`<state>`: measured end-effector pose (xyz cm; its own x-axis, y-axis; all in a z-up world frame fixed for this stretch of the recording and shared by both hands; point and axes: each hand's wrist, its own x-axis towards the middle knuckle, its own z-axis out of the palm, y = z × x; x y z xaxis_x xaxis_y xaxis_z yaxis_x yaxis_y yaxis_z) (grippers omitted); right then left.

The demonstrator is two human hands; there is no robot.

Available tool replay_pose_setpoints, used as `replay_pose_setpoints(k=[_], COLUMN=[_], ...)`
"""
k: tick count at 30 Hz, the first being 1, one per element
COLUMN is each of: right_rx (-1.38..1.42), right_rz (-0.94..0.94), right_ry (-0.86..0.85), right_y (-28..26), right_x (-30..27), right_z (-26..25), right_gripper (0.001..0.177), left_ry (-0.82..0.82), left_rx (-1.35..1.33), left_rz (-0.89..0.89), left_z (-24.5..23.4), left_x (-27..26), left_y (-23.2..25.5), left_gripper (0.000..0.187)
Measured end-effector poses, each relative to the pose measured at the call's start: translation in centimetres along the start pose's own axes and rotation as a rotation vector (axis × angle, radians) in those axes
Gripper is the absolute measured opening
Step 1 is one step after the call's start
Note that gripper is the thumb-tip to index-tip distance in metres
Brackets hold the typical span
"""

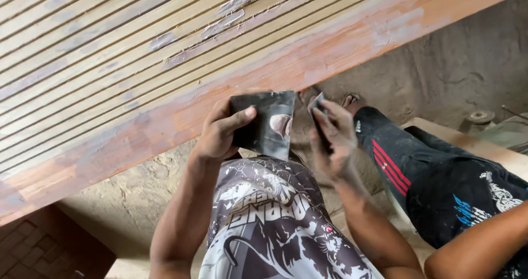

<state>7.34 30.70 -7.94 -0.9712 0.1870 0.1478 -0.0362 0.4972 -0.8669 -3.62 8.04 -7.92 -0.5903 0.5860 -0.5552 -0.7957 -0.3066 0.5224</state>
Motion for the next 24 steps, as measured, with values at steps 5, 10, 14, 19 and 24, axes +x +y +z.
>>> replay_pose_setpoints(k=[5,10,14,19,24], right_rx=[-0.283,-0.338,-0.116,0.004,0.159], right_rz=[-0.168,-0.223,-0.140,-0.183,-0.275], right_ry=[-0.328,-0.476,-0.592,-0.712,-0.311], right_y=[-3.6,-5.6,-5.2,-3.0,-3.6], right_x=[3.7,5.2,4.3,4.0,3.1], right_z=[-4.7,-1.4,0.3,0.7,0.4], right_gripper=[0.050,0.049,0.049,0.054,0.041], left_ry=[0.016,0.225,0.410,0.551,0.294], left_rx=[0.210,0.780,0.884,0.736,-0.024], left_rz=[-0.044,0.250,0.237,0.505,0.379], left_z=[1.7,3.4,2.2,-1.0,-2.6], left_x=[-0.4,-1.9,-2.9,-2.9,-4.0], left_y=[0.8,0.0,-1.2,1.1,4.1], left_gripper=[0.040,0.034,0.034,0.038,0.051])
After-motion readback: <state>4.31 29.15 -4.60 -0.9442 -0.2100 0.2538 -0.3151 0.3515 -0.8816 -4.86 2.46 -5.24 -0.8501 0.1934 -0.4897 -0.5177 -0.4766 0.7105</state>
